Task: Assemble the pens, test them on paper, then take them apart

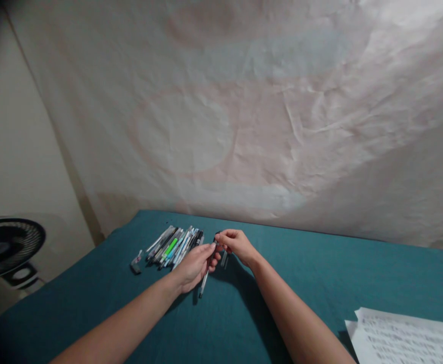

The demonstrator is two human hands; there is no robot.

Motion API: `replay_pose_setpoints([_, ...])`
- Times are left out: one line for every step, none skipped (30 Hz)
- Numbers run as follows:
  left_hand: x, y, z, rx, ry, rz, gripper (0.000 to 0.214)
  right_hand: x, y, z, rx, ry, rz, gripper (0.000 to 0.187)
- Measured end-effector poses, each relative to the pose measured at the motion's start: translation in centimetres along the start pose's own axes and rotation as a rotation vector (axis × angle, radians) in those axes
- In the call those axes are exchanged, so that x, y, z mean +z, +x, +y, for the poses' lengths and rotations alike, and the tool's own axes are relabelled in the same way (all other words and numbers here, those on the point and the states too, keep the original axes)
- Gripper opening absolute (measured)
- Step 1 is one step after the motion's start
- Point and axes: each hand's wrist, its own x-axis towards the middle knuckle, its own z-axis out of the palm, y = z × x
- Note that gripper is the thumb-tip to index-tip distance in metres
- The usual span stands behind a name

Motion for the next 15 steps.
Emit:
replay_pose_setpoints([0.05, 0.03, -0.09, 0.006, 0.020, 0.021, 0.032, 0.05, 0.00, 0.05, 0.001, -0.007, -0.010, 0.034])
replay_pose_setpoints([0.07, 0.04, -0.18, 0.005, 0.051, 0.045, 0.032, 0.07, 0.02, 0.14, 0.000, -0.013, -0.018, 0.034])
replay_pose_setpoints([0.09, 0.04, -0.26, -0.003, 0.086, 0.066, 0.032, 0.06, 0.05, 0.25, -0.002, -0.017, -0.027, 0.035])
replay_pose_setpoints([0.11, 0.02, -0.33, -0.015, 0.119, 0.081, 0.032, 0.03, 0.09, 0.36, -0.003, -0.020, -0.036, 0.035])
replay_pose_setpoints([0.13, -0.03, -0.38, -0.026, 0.146, 0.090, 0.033, -0.03, 0.12, 0.46, -0.003, -0.022, -0.046, 0.036])
replay_pose_setpoints([0.16, -0.08, -0.41, -0.035, 0.164, 0.090, 0.033, -0.09, 0.14, 0.54, -0.003, -0.023, -0.052, 0.036])
replay_pose_setpoints([0.19, -0.15, -0.43, -0.041, 0.176, 0.086, 0.033, -0.15, 0.15, 0.59, -0.004, -0.023, -0.055, 0.036])
replay_pose_setpoints([0.21, -0.21, -0.43, -0.046, 0.185, 0.080, 0.033, -0.21, 0.15, 0.61, -0.006, -0.024, -0.058, 0.036])
replay_pose_setpoints([0.24, -0.28, -0.42, -0.051, 0.194, 0.071, 0.033, -0.26, 0.15, 0.61, -0.009, -0.026, -0.061, 0.036])
replay_pose_setpoints([0.25, -0.33, -0.41, -0.053, 0.204, 0.063, 0.033, -0.29, 0.15, 0.61, -0.013, -0.026, -0.061, 0.035])
replay_pose_setpoints([0.26, -0.37, -0.39, -0.056, 0.215, 0.060, 0.033, -0.32, 0.14, 0.61, -0.016, -0.026, -0.061, 0.035])
replay_pose_setpoints([0.27, -0.40, -0.37, -0.061, 0.227, 0.059, 0.033, -0.33, 0.14, 0.63, -0.017, -0.026, -0.059, 0.034])
replay_pose_setpoints([0.27, -0.41, -0.36, -0.066, 0.238, 0.060, 0.032, -0.34, 0.15, 0.67, -0.014, -0.025, -0.059, 0.034])
replay_pose_setpoints([0.27, -0.41, -0.34, -0.070, 0.247, 0.062, 0.032, -0.34, 0.16, 0.72, -0.008, -0.024, -0.057, 0.034])
replay_pose_setpoints([0.28, -0.41, -0.32, -0.075, 0.254, 0.063, 0.032, -0.35, 0.17, 0.79, 0.000, -0.021, -0.054, 0.033])
